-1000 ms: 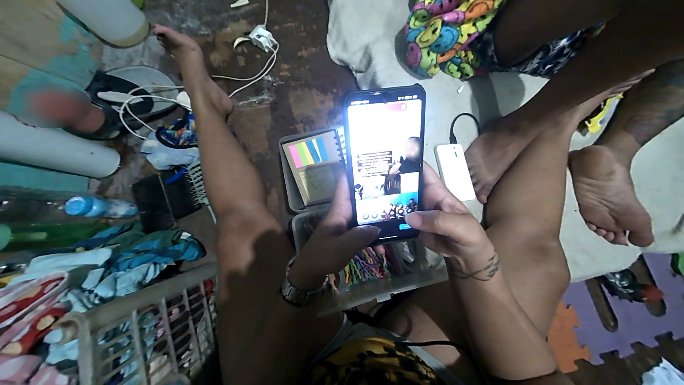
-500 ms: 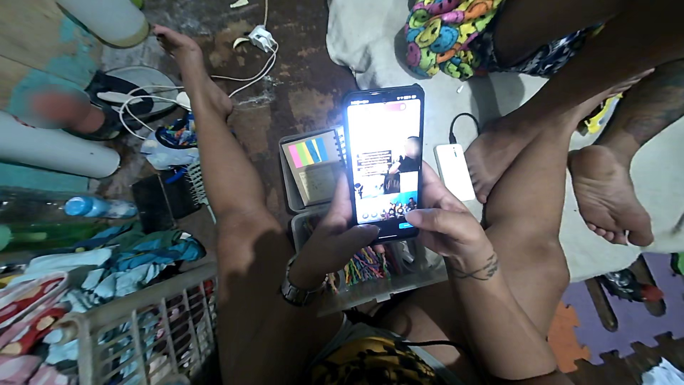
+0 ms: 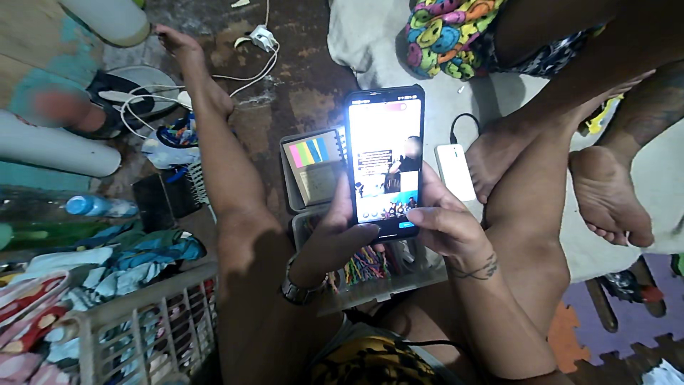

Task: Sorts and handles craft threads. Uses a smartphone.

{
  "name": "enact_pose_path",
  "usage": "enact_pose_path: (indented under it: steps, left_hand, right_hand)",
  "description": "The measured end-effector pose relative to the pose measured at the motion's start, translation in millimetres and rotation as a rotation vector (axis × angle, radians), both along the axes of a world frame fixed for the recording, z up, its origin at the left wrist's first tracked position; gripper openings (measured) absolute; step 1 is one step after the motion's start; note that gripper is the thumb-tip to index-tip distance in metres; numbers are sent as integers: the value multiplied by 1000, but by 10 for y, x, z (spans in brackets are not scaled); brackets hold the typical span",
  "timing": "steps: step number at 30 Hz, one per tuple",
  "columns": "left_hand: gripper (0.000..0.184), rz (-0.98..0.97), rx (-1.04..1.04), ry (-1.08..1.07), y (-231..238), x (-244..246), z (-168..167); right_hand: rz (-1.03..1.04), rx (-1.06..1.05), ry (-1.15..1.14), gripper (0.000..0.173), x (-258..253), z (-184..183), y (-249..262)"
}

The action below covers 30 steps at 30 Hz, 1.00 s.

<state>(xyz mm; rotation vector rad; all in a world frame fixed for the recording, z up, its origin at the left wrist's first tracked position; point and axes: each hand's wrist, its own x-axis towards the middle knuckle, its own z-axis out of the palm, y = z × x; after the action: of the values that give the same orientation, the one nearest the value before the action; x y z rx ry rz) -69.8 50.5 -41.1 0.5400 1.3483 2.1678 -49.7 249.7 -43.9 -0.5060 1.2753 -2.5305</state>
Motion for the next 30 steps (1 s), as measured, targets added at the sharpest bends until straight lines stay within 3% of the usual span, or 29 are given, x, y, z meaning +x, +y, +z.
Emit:
enact_pose_path:
  steps: [6, 16, 22, 25, 30]
  left_hand:
    - [78, -41, 37, -8, 0, -42, -222]
    - [77, 1, 0, 4, 4, -1, -1]
    - [70, 6, -9, -11, 10, -3, 4]
    - [68, -28, 13, -28, 4, -31, -146]
    - [82, -45, 29, -30, -3, -38, -239]
  right_hand:
    - [23, -10, 12, 63, -17, -9, 10]
    - [15, -19, 6, 63, -12, -8, 0]
    - [2, -6, 17, 61, -9, -6, -2]
    - [13, -15, 10, 63, -15, -16, 1]
    - [21, -24, 17, 63, -20, -24, -2]
